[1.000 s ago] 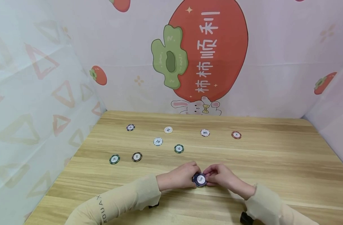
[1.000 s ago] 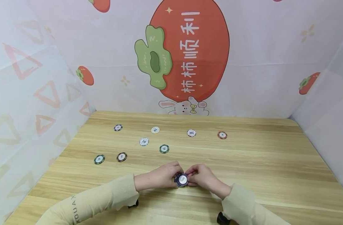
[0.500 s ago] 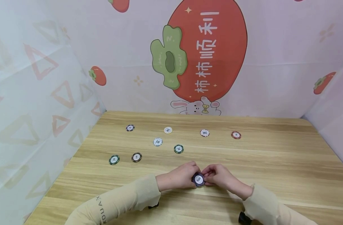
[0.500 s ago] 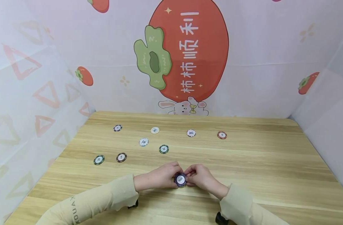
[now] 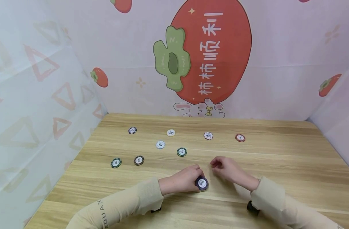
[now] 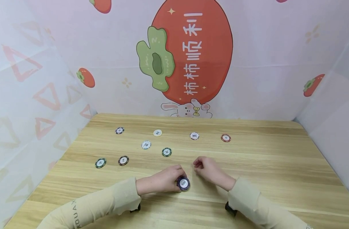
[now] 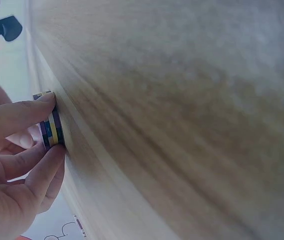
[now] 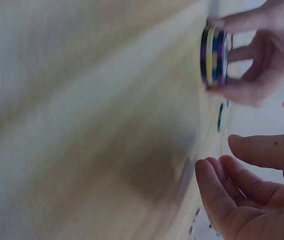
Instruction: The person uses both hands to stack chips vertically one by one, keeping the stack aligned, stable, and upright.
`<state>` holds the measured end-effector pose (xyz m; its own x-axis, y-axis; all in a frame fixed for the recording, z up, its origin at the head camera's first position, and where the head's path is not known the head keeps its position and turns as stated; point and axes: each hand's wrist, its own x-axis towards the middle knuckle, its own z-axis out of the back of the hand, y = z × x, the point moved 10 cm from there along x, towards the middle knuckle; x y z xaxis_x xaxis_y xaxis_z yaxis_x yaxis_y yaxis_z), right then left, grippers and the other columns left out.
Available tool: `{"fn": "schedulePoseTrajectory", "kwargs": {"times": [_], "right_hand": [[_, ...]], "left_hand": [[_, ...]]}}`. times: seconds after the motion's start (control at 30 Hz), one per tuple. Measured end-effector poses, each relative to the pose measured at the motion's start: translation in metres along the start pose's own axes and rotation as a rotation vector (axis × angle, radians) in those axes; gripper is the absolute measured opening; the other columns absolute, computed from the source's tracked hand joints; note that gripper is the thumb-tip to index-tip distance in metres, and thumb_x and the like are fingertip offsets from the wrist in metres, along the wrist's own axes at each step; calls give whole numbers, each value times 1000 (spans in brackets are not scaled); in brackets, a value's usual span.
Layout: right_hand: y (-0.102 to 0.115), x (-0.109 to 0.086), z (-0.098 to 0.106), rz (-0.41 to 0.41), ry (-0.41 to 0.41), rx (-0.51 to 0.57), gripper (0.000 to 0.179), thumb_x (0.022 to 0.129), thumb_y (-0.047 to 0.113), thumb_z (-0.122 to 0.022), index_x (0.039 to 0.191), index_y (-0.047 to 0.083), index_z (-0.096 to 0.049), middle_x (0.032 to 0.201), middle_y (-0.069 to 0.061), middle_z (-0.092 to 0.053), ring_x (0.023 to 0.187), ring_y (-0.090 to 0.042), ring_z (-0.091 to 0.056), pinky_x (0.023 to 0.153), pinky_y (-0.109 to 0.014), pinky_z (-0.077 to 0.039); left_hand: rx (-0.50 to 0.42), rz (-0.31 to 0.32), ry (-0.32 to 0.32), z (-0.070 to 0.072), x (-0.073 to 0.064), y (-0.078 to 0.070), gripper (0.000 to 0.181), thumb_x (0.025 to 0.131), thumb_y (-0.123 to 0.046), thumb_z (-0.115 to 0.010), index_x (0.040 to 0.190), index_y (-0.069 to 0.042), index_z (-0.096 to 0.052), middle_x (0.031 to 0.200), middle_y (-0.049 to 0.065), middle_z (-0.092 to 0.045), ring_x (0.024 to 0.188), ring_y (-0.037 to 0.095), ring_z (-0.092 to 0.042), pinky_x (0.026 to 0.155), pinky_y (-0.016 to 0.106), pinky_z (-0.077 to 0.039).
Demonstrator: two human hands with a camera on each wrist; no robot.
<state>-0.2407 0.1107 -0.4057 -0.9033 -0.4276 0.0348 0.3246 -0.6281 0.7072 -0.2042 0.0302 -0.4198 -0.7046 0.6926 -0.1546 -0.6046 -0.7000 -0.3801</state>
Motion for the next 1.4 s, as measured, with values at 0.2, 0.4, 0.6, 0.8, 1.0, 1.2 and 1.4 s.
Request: {"fn": "schedulePoseTrajectory", "kwargs": {"times": [0.2, 0.4, 0.6, 0.8, 1.0, 1.2, 1.4], "right_hand": [[-11, 15, 23, 56, -101, -198, 16, 77, -2, -64, 93, -5, -63, 89, -14, -62, 82, -27, -59, 74, -40, -49], [-22, 26, 35, 96, -90, -305, 19, 78, -3, -62, 96, -8, -61, 96, -21, -60, 93, -36, -57, 83, -47, -45], [-35, 35, 43, 94, -73, -375, 26, 80, -2, -60, 104, -11, -58, 110, -28, -55, 105, -42, -50, 91, -51, -39], [-47, 43, 56, 63, -96, -440, 29, 83, -1, -55, 109, -13, -55, 120, -34, -46, 113, -48, -42, 97, -55, -31], [-63, 50, 66, 17, -79, -516, 33, 87, 2, -51, 116, -13, -51, 126, -36, -40, 117, -49, -36, 98, -56, -28], [-73, 51, 75, 9, -62, -522, 30, 87, -2, -45, 113, -16, -50, 120, -38, -43, 113, -50, -39, 96, -57, -30], [-75, 50, 77, 29, -73, -509, 26, 89, -4, -41, 108, -15, -54, 95, -24, -53, 89, -40, -53, 79, -50, -44]], "left_hand": [[-17, 6, 11, -1, 0, 1, 35, 69, -16, -79, 100, -10, -62, 90, -6, -50, 81, 0, -49, 75, 12, -41], [-11, 2, 6, -2, 1, 1, 35, 68, -16, -79, 99, -10, -62, 91, -6, -51, 81, 0, -49, 75, 12, -41], [-12, 4, 9, -3, 1, 1, 36, 69, -16, -79, 100, -9, -63, 91, -6, -51, 82, 1, -50, 75, 12, -42], [-7, 1, 1, -2, 1, 0, 36, 68, -16, -79, 99, -9, -63, 91, -5, -51, 82, 1, -50, 75, 12, -42], [-15, 9, 5, -2, 1, 1, 36, 69, -16, -79, 100, -10, -62, 91, -6, -51, 82, 0, -50, 75, 12, -42], [-16, 3, 5, -3, 1, 1, 35, 69, -16, -79, 100, -10, -62, 91, -6, -51, 82, 0, -49, 75, 12, -42], [-23, 7, 8, -3, 1, 2, 35, 70, -15, -78, 100, -10, -62, 91, -6, -51, 82, 0, -49, 75, 12, -42]]}}
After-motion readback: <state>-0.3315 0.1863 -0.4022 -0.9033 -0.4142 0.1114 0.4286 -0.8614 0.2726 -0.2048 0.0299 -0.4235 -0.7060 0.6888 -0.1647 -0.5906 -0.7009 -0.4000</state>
